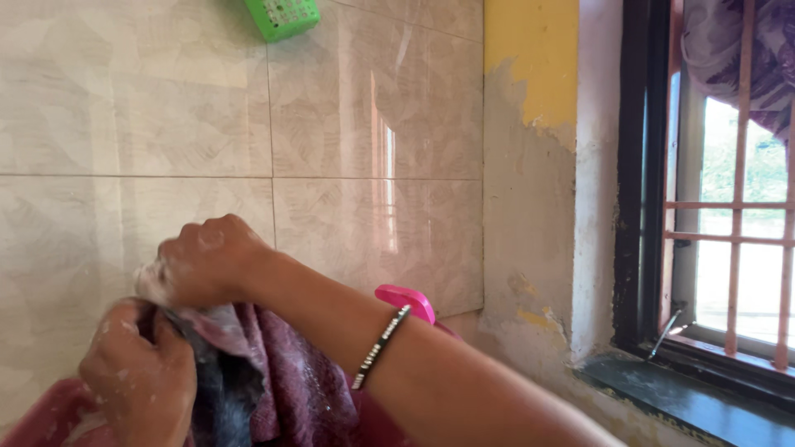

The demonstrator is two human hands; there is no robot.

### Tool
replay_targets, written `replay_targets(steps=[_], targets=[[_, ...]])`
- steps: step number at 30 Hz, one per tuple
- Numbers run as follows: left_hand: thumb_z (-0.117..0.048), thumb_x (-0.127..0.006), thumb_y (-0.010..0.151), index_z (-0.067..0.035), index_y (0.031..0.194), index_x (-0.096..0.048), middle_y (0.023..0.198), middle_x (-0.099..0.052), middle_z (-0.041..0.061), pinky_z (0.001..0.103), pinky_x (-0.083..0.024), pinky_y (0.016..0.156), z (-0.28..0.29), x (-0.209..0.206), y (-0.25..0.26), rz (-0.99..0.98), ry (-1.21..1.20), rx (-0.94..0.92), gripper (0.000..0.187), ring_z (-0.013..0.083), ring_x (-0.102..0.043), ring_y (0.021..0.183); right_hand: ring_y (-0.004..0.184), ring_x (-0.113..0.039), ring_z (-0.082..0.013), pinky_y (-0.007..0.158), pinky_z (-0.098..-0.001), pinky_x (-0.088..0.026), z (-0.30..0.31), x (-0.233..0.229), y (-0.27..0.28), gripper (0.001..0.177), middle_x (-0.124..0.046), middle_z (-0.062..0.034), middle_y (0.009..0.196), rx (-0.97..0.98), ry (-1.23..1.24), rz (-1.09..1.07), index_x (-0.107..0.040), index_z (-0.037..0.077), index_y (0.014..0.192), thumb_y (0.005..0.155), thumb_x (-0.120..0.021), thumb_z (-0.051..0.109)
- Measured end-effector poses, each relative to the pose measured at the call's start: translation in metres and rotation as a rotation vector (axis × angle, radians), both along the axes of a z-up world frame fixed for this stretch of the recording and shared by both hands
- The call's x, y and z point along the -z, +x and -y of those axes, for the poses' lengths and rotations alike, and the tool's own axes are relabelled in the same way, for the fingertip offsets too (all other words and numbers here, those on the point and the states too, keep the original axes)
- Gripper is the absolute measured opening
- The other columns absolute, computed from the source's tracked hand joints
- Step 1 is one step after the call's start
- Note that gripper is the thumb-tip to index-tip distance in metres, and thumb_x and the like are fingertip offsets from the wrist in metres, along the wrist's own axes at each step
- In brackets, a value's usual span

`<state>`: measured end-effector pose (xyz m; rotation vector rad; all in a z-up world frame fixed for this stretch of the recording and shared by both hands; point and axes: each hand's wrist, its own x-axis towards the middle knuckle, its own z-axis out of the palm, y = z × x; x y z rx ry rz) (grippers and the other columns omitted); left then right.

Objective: The person washes a dark garment by hand in a pink bathroom sink. They wet the fabric, apply soap from a pink soap dish, lather and scrub the cloth, then rinse it under running water from the faucet. The garment remains in the sink throughout the clip.

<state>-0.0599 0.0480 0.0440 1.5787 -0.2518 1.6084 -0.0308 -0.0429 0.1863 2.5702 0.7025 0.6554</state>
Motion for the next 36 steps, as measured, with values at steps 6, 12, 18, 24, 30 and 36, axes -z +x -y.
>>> replay_targets(steps=[6,12,18,24,30,36], targets=[[0.001,-0.063,0.096,0.009,0.117,-0.052,0.105,-0.064,0.029,0.051,-0.052,0.083,0.005,0.000,-0.003,0.041,0.045,0.043,0.025,0.0444,-0.066,0.095,0.108,-0.069,-0.0203,0.088,-0.0395,-0.063,0.053,0.026,-0.005,0.029,-0.068,-0.0045,0.124,-0.878,-0.076,0.599,-0.063,0.024,0.119,0.095,-0.062,0.040],[0.003,-0.060,0.097,0.012,0.122,-0.052,0.103,-0.064,0.029,0.049,-0.053,0.077,0.010,-0.003,-0.001,0.030,-0.012,0.061,0.027,0.0430,-0.067,0.090,0.107,-0.073,-0.0220,0.086,-0.0399,-0.060,0.020,0.004,0.024,0.030,-0.073,-0.0040,0.113,-0.462,-0.203,0.312,-0.067,0.027,0.115,0.095,-0.055,0.046],[0.004,-0.061,0.105,0.011,0.130,-0.054,0.104,-0.066,0.025,0.046,-0.054,0.080,0.005,-0.002,0.011,-0.022,-0.027,-0.027,0.026,0.0382,-0.067,0.090,0.093,-0.073,-0.0196,0.080,-0.0441,-0.056,-0.028,-0.017,0.038,0.032,-0.074,-0.0048,0.101,-0.140,-0.066,-0.112,-0.073,0.020,0.099,0.084,-0.052,0.040],[0.001,-0.064,0.108,0.009,0.129,-0.056,0.107,-0.065,0.024,0.043,-0.054,0.080,-0.002,-0.001,0.022,0.017,0.017,-0.073,0.024,0.0340,-0.067,0.089,0.082,-0.064,-0.0232,0.084,-0.0483,-0.057,-0.023,-0.033,0.094,0.052,-0.075,-0.0226,0.105,-0.320,0.017,-0.572,-0.076,0.006,0.102,0.099,-0.046,0.049],[-0.002,-0.064,0.108,0.009,0.132,-0.058,0.111,-0.064,0.024,0.042,-0.055,0.081,0.003,-0.004,0.009,0.112,0.087,-0.054,0.027,0.0324,-0.067,0.091,0.096,-0.070,-0.0253,0.087,-0.0448,-0.052,0.042,0.027,0.106,0.051,-0.079,-0.0148,0.100,-0.529,0.864,0.060,-0.078,0.010,0.105,0.097,-0.042,0.044],[-0.014,-0.061,0.101,0.007,0.144,-0.051,0.112,-0.065,0.024,0.041,-0.057,0.072,0.011,-0.011,0.014,-0.201,0.142,0.136,0.049,0.0342,-0.069,0.084,0.118,-0.063,-0.0414,0.104,-0.0437,-0.047,0.067,0.097,0.125,0.042,-0.067,-0.0288,0.123,-0.121,1.481,0.105,-0.062,-0.002,0.129,0.109,-0.038,0.025]])
